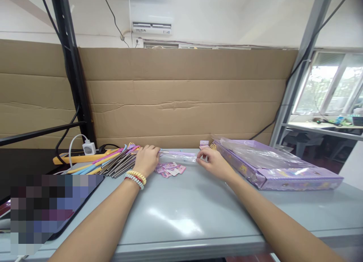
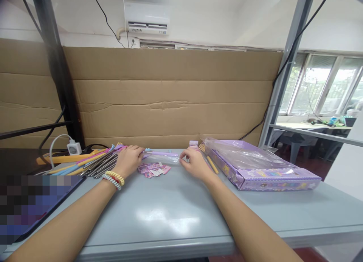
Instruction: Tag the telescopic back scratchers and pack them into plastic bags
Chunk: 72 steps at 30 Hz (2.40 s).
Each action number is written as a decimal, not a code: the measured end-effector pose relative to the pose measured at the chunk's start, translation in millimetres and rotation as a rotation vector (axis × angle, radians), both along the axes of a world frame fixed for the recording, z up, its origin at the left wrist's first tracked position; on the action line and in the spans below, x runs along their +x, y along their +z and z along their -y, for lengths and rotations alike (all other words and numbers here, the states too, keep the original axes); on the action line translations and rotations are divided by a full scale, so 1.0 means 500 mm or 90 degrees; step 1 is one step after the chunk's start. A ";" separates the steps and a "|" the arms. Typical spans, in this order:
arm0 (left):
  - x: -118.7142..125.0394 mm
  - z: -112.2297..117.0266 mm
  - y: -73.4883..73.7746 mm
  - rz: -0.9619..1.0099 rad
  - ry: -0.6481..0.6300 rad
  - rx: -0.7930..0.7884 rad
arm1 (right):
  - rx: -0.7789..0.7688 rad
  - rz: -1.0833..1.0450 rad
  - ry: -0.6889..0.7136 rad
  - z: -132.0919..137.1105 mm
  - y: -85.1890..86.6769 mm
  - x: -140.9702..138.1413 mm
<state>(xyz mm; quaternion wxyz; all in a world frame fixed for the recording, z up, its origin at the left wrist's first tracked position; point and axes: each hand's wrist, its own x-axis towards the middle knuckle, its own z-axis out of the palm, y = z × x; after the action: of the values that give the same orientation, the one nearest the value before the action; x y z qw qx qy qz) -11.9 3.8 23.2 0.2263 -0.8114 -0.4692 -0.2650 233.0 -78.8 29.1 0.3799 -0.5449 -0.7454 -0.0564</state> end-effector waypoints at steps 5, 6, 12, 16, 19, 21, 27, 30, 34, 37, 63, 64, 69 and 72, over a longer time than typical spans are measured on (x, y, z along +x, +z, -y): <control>0.013 0.004 -0.003 -0.008 -0.015 0.003 | -0.072 0.023 -0.025 0.001 0.004 -0.002; 0.014 0.004 -0.004 -0.009 -0.015 0.005 | -0.080 0.022 -0.022 0.002 0.004 -0.003; 0.015 0.011 -0.002 -0.012 -0.022 0.008 | -0.063 -0.059 0.023 -0.010 -0.003 0.006; 0.019 0.019 0.003 -0.014 -0.037 -0.004 | -0.041 -0.119 0.055 -0.027 -0.017 0.024; 0.021 0.020 0.006 -0.010 -0.040 -0.020 | -0.036 -0.141 0.060 -0.036 -0.024 0.033; 0.019 0.017 0.008 0.001 -0.039 -0.026 | -0.032 -0.138 0.060 -0.038 -0.025 0.035; -0.003 0.010 0.022 0.048 -0.008 -0.044 | -0.025 -0.135 0.037 -0.030 -0.013 0.037; -0.010 0.010 0.027 0.063 -0.007 -0.052 | -0.033 -0.133 0.046 -0.023 -0.003 0.041; -0.010 0.011 0.026 0.063 -0.016 -0.057 | -0.068 -0.098 0.066 -0.016 0.001 0.049; -0.009 0.012 0.022 0.059 -0.026 -0.060 | -0.120 -0.084 0.101 -0.014 -0.004 0.053; -0.007 0.018 0.025 0.071 -0.029 -0.158 | -0.218 0.088 0.124 -0.004 -0.006 0.027; -0.007 0.018 0.025 0.067 -0.030 -0.157 | -0.216 0.094 0.113 -0.005 -0.007 0.027; -0.007 0.017 0.026 0.076 -0.039 -0.170 | -0.198 0.071 0.069 -0.005 -0.005 0.027; -0.007 0.016 0.027 0.080 -0.045 -0.179 | -0.185 0.044 0.054 -0.003 0.001 0.028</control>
<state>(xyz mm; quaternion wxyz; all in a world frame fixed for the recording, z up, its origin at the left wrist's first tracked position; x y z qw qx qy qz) -15.4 -4.3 36.9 0.0710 -0.8328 -0.4861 -0.2551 246.8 -77.3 29.5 0.2732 -0.5601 -0.7805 0.0497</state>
